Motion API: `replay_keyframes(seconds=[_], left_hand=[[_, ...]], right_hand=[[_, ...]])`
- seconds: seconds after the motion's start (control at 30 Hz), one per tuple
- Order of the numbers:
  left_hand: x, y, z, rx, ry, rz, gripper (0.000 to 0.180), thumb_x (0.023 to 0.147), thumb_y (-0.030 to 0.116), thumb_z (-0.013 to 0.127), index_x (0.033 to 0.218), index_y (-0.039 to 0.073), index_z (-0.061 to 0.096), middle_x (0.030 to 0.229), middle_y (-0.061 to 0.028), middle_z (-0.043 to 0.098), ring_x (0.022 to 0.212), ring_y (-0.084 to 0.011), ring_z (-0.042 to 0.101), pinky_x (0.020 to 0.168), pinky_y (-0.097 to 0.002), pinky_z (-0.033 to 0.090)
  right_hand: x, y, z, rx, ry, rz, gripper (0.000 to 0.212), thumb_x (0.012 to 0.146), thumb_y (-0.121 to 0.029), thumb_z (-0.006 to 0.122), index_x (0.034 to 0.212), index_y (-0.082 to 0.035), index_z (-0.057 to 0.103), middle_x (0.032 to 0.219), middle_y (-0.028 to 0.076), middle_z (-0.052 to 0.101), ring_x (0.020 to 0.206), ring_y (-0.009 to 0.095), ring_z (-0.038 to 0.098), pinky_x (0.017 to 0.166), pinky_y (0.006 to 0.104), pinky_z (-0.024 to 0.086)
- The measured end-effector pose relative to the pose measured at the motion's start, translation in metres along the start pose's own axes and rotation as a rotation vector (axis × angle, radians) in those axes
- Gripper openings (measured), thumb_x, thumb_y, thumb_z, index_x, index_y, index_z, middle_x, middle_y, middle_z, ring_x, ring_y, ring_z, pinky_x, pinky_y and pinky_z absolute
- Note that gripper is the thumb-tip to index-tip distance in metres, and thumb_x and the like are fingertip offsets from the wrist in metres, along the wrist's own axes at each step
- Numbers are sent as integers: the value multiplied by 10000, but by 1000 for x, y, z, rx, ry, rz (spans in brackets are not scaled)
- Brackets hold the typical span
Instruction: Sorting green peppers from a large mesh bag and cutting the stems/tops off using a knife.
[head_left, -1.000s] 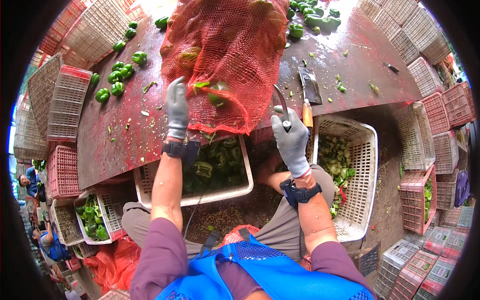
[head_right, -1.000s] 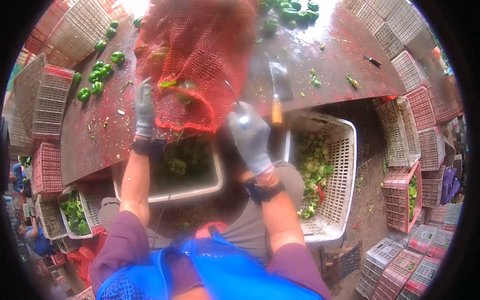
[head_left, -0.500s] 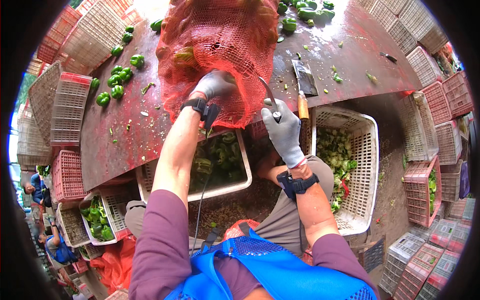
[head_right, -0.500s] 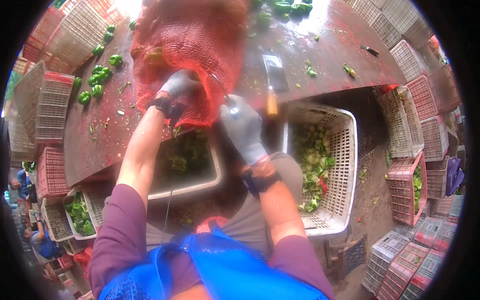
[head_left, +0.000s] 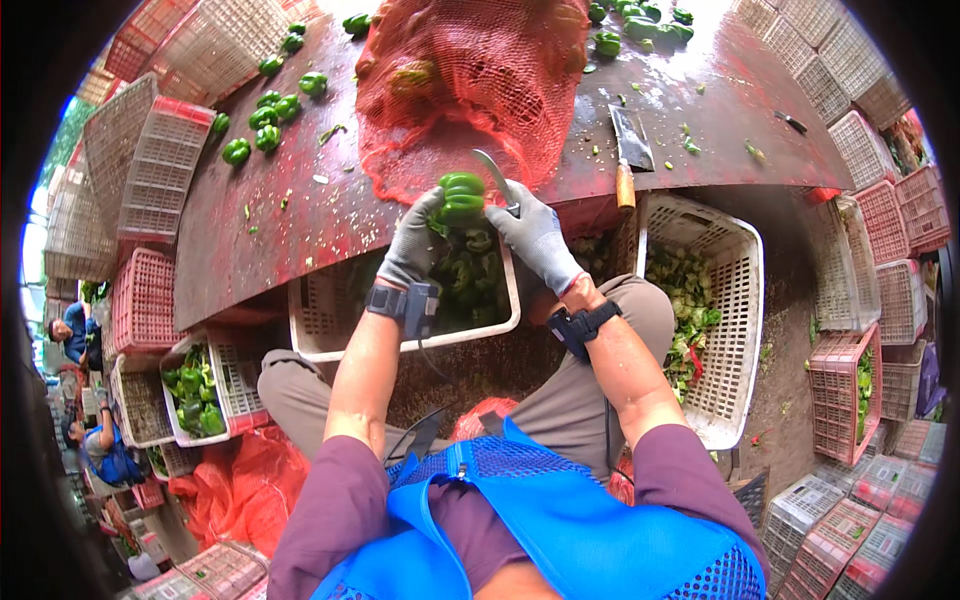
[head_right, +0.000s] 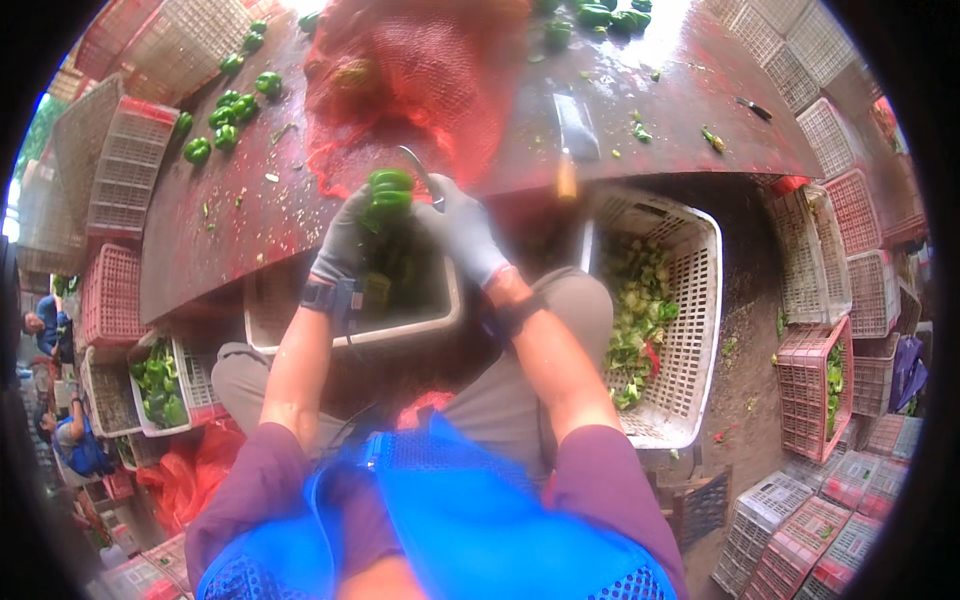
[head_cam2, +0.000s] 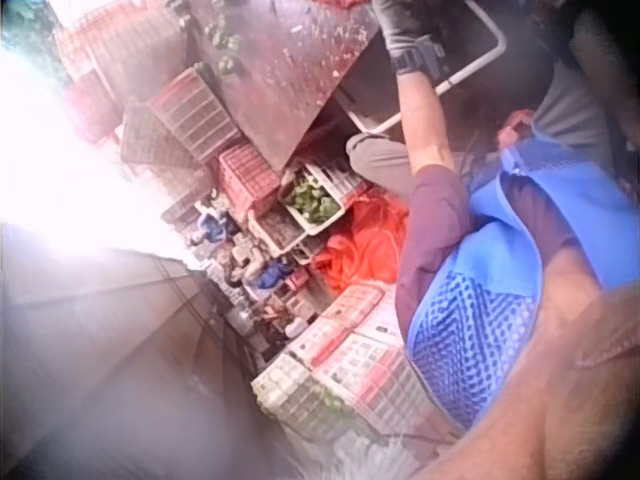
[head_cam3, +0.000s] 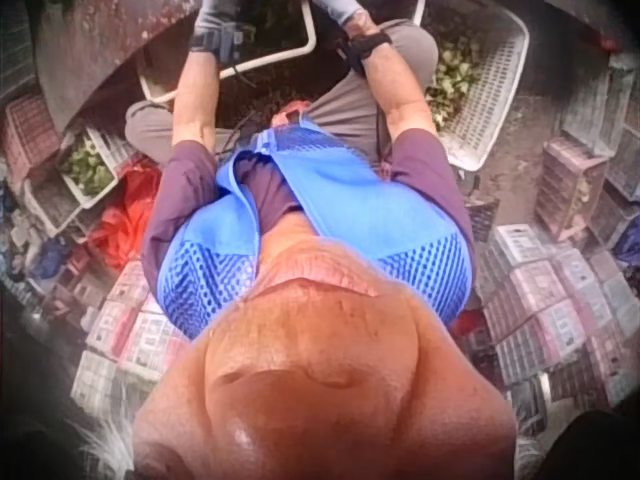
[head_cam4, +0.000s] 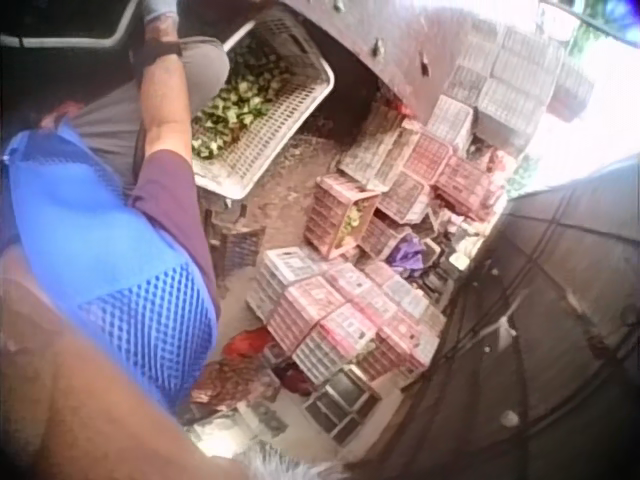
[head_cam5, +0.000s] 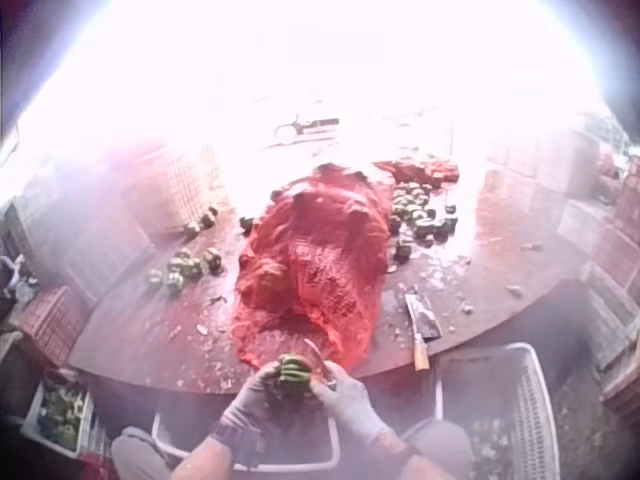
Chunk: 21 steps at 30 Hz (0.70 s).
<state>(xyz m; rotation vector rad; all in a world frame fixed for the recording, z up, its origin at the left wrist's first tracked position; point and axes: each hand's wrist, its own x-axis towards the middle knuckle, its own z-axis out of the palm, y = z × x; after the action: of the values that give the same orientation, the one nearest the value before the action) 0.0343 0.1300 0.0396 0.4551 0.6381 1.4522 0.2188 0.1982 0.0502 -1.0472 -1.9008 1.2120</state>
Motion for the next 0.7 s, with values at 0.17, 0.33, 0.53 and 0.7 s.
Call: replay_keyframes(seconds=[0.17,0.33,0.53,0.7], left_hand=[[-46,-15,20,38,198,-25,501,1025,488,445,1282,81,585,1141,-93,679,996,-176,672,883,-354,547],[-65,-26,7,98,287,62,509,1003,527,454,1216,95,615,1049,-66,695,880,-162,677,770,-317,556],[-66,-27,-11,-41,382,11,573,980,615,352,1093,137,646,930,-59,705,726,-166,667,495,-276,506],[-68,-34,5,-147,427,57,589,968,641,344,1101,152,644,949,-61,701,714,-174,662,489,-273,504]], right_hand=[[-15,-15,18,582,-205,201,320,945,-328,632,1114,-56,637,708,1,600,482,63,501,466,213,403],[-28,-5,31,589,-386,483,405,955,-368,584,1127,-6,638,858,49,652,748,144,610,686,294,498],[-49,-14,39,-193,41,-329,630,844,-178,681,1425,-115,446,723,118,597,631,280,635,617,392,521],[-51,4,42,-426,37,-462,704,815,-115,680,1461,-121,401,781,145,649,715,346,664,623,418,528]])
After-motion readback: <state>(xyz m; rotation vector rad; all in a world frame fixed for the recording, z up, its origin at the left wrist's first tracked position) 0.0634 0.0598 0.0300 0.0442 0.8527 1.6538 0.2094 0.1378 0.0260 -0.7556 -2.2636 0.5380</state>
